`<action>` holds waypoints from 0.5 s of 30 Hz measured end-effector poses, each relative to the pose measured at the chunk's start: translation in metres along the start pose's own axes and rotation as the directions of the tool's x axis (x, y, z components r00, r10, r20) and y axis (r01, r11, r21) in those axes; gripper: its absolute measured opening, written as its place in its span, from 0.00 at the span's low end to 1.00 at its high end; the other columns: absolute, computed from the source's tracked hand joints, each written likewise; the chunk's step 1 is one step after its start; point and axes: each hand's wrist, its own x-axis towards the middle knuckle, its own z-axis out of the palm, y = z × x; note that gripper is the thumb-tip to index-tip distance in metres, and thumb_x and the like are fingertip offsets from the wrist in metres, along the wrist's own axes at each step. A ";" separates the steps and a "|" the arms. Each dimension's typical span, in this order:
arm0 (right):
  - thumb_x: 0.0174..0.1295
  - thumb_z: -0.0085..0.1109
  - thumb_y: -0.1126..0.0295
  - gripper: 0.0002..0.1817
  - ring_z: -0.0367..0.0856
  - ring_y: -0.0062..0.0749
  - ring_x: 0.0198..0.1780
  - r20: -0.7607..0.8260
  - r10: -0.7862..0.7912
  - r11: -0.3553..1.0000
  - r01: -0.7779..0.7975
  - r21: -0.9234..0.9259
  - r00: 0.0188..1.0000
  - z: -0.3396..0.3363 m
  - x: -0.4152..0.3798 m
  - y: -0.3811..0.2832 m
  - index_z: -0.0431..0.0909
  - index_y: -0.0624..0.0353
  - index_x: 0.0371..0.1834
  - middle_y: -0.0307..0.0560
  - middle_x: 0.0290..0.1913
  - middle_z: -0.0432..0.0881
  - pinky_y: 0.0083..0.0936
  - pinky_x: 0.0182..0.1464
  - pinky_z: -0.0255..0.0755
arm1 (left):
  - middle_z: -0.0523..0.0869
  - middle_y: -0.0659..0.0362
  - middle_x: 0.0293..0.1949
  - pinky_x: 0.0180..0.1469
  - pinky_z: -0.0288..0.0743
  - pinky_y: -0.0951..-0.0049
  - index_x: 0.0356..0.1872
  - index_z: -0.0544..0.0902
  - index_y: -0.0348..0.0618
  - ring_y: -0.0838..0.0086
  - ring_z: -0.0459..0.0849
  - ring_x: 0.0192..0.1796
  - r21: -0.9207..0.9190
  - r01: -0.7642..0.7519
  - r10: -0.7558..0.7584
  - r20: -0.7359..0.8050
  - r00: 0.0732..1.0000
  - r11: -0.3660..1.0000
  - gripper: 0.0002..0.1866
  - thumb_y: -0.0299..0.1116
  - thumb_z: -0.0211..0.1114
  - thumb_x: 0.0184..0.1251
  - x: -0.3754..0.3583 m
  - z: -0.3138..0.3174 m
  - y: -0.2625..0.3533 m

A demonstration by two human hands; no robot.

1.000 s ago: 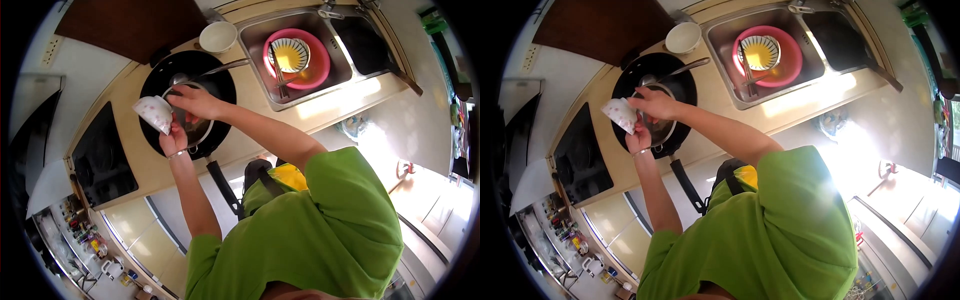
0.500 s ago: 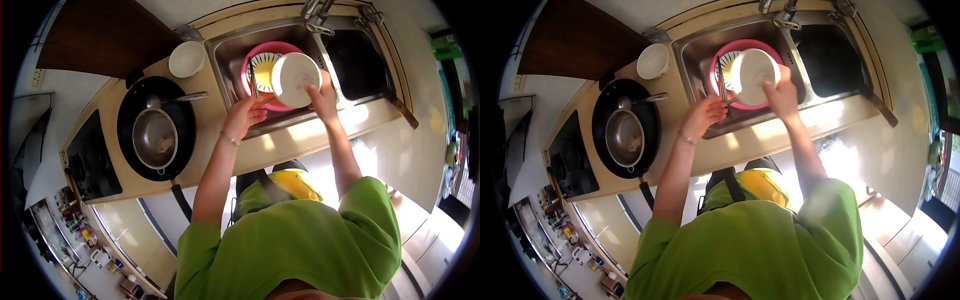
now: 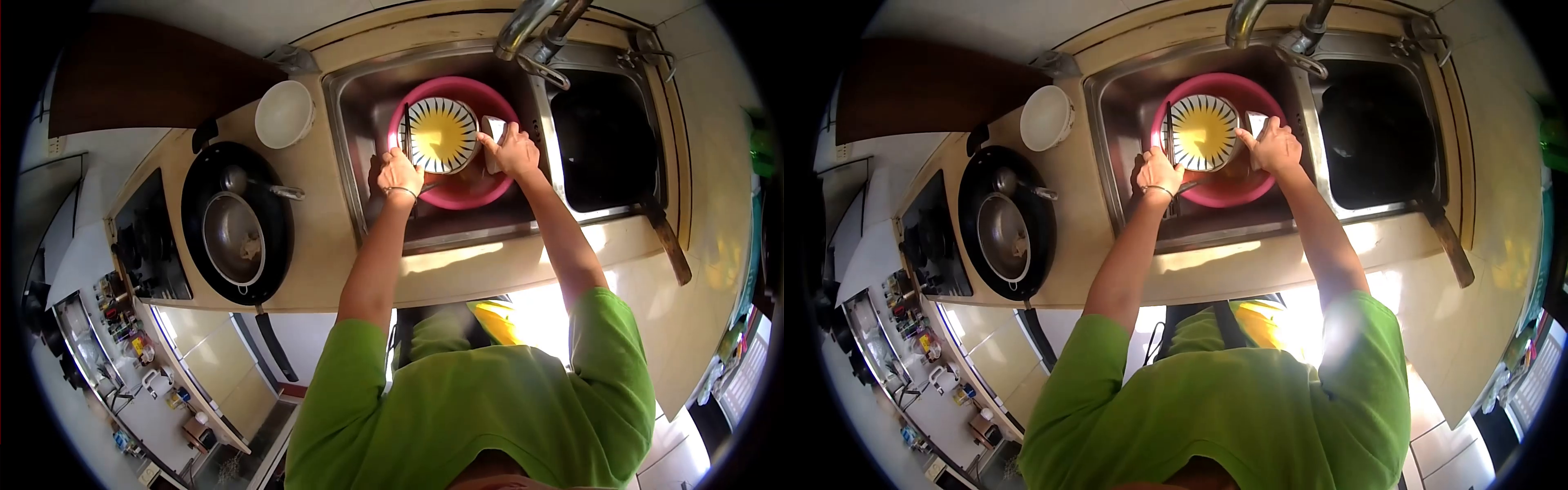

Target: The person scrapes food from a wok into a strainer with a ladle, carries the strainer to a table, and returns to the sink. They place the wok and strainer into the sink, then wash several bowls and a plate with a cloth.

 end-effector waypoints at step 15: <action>0.48 0.53 0.61 0.19 0.74 0.44 0.44 -0.054 -0.541 0.829 0.543 0.130 0.839 0.036 0.100 -0.051 0.72 0.58 0.43 0.53 0.44 0.73 0.33 0.44 0.68 | 0.77 0.42 0.34 0.41 0.68 0.57 0.33 0.72 0.34 0.51 0.76 0.37 -0.117 -0.009 -0.005 -0.116 0.993 0.993 0.16 0.39 0.48 0.54 0.018 0.002 -0.012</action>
